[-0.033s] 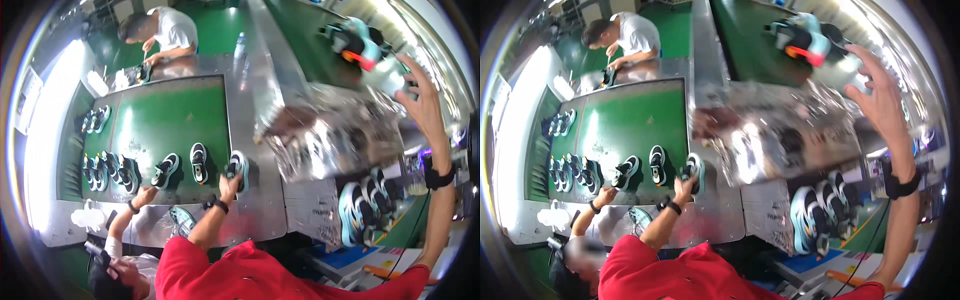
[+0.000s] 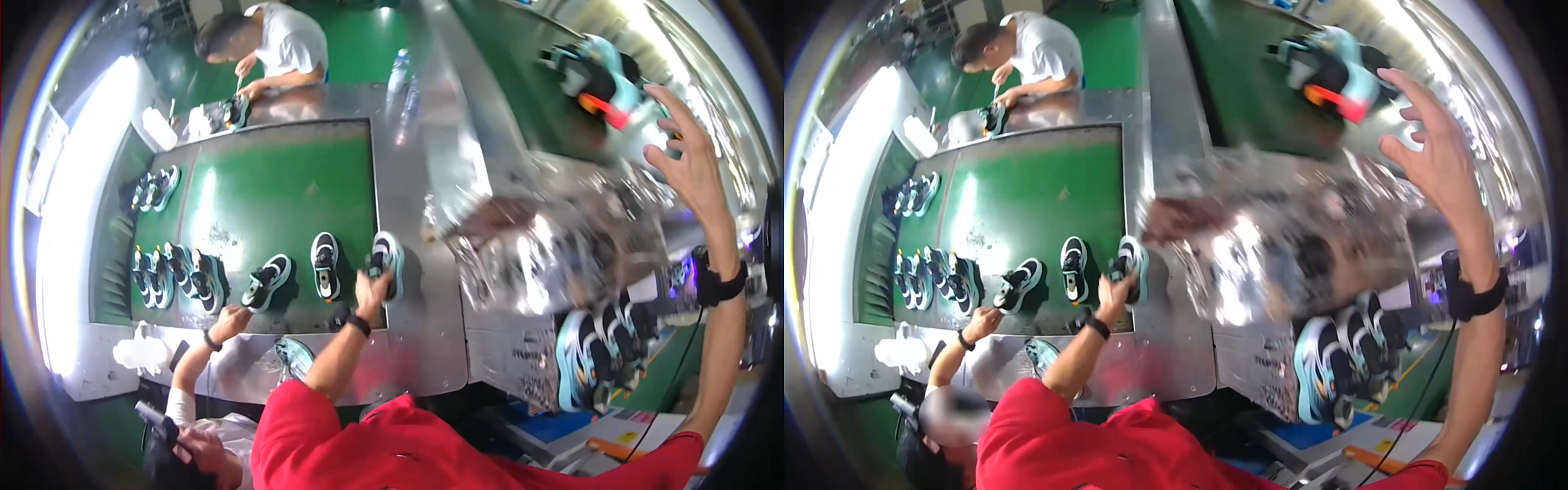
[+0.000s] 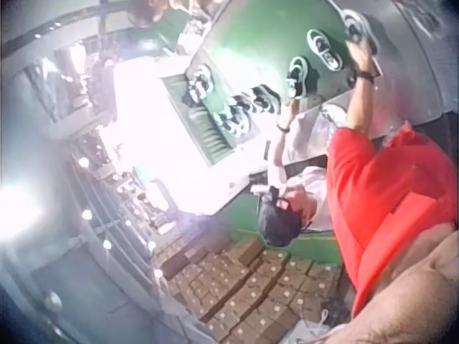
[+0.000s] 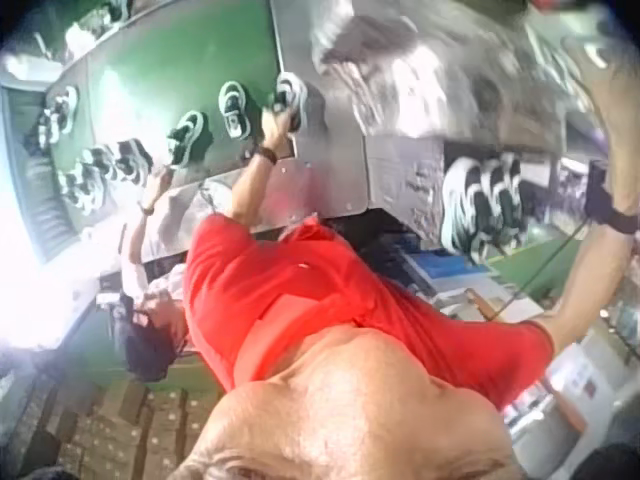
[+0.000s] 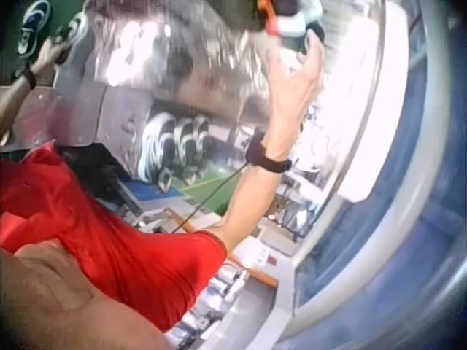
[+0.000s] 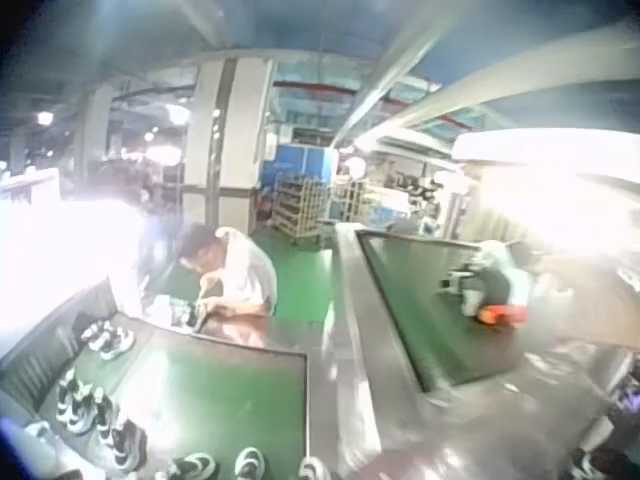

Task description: Operating a sole-pressing machine to attach soles to shoes in a factory assembly line.

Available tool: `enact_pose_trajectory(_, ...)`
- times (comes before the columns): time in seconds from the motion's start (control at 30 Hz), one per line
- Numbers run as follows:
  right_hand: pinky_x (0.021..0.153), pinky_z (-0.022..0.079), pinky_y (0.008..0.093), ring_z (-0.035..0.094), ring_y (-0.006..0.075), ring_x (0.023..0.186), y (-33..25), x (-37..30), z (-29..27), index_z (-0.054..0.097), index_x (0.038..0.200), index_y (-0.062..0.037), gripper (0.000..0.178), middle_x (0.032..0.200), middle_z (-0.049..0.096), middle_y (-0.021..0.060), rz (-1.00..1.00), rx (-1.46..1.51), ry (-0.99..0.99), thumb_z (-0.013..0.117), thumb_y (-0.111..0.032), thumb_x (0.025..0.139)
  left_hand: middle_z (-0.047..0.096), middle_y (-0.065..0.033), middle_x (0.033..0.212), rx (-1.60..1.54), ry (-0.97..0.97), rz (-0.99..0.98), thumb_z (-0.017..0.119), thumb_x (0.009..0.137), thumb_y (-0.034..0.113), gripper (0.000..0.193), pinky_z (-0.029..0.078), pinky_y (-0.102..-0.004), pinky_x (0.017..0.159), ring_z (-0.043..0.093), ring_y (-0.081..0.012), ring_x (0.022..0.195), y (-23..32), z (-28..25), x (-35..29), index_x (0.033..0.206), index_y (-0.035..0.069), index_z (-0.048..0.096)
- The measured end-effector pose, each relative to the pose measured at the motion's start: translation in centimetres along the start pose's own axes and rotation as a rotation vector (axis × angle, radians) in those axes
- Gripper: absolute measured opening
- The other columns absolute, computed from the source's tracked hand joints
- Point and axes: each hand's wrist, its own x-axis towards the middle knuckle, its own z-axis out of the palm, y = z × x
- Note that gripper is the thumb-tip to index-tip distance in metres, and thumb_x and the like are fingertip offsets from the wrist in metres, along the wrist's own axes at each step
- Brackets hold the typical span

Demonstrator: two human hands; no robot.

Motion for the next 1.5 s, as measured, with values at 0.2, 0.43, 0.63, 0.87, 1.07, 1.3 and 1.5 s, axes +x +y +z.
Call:
enact_pose_trajectory(0.2, 0.104, 0.038, 0.0336, 0.052, 0.0270, 0.124, 1.9, 6.5, 7.6, 0.045, 0.138, -0.0118, 0.085, 0.134, 0.054, 0.0139, -0.156, -0.159, -0.080, 0.063, 0.017, 0.060, 0.064, -0.0280, 0.104, 0.227, 0.279, 0.094, 0.074, 0.070, 0.046, 0.070, 0.052, -0.0462, 0.084, 0.063, -0.0418, 0.099, 11.4, -4.3, 18.5, 0.113, -0.003, 0.047)
enact_pose_trajectory(0.43, 0.103, 0.038, 0.0326, 0.053, 0.0238, 0.122, 5.1, 6.5, 7.8, 0.049, 0.137, -0.0092, 0.081, 0.130, 0.057, 0.0121, -0.096, -0.266, 0.006, 0.059, 0.017, 0.061, 0.049, -0.0236, 0.131, 0.385, 0.259, 0.161, 0.067, 0.082, 0.034, 0.074, 0.038, -0.0634, 0.095, 0.054, -0.0429, 0.115, 12.3, -5.8, 26.4, 0.135, 0.002, 0.028)
enact_pose_trajectory(0.63, 0.084, 0.046, 0.0248, 0.061, 0.0140, 0.092, 10.8, 4.3, 2.6, 0.056, 0.122, 0.0073, 0.057, 0.097, 0.066, 0.0083, 0.240, 0.136, 0.159, 0.072, -0.029, 0.080, 0.039, -0.0294, 0.141, -0.025, 0.076, 0.657, 0.066, 0.086, 0.031, 0.075, 0.032, -0.0394, 0.109, 0.042, -0.0397, 0.130, 9.3, -2.2, 15.2, 0.139, -0.010, 0.032)
enact_pose_trajectory(0.87, 0.083, 0.046, 0.0284, 0.056, 0.0094, 0.084, 4.6, -9.9, -2.9, 0.049, 0.126, 0.0017, 0.044, 0.093, 0.060, 0.0022, 0.285, 0.825, 0.585, 0.060, -0.014, 0.086, 0.063, -0.0133, 0.111, -0.277, -1.319, 0.173, 0.064, 0.092, 0.024, 0.045, 0.048, -0.0329, 0.089, 0.059, -0.0190, 0.103, 9.6, -0.1, -19.5, 0.127, -0.002, 0.054)
enact_pose_trajectory(1.07, 0.082, 0.049, 0.0305, 0.060, 0.0167, 0.093, -2.7, -33.5, -2.9, 0.052, 0.123, 0.0020, 0.062, 0.108, 0.061, 0.0053, 0.655, 0.915, 1.145, 0.074, -0.009, 0.065, 0.030, -0.0183, 0.150, -0.757, -2.032, 0.261, 0.058, 0.095, 0.025, 0.073, 0.028, -0.0422, 0.113, 0.033, -0.0303, 0.138, 19.6, 7.5, -37.5, 0.149, 0.001, 0.015)
enact_pose_trajectory(1.3, 0.103, 0.039, 0.0330, 0.052, 0.0245, 0.123, -13.1, -50.1, -5.5, 0.043, 0.138, -0.0011, 0.079, 0.133, 0.053, 0.0163, 0.800, 0.436, 0.974, 0.079, -0.010, 0.068, 0.045, -0.0127, 0.139, -0.654, -2.165, 0.091, 0.043, 0.090, 0.065, 0.078, 0.034, -0.0418, 0.109, 0.044, -0.0264, 0.129, 16.1, 10.5, -55.4, 0.141, 0.007, 0.036)
enact_pose_trajectory(1.5, 0.107, 0.034, 0.0374, 0.044, 0.0254, 0.130, -23.7, -66.1, -11.3, 0.037, 0.142, 0.0004, 0.100, 0.140, 0.048, 0.0162, 1.249, 0.218, 0.807, 0.089, -0.027, 0.060, 0.058, -0.0116, 0.120, -0.186, -2.317, -0.153, 0.053, 0.094, 0.034, 0.048, 0.041, -0.0381, 0.100, 0.056, -0.0267, 0.112, 4.0, 11.5, -65.4, 0.130, 0.001, 0.048)
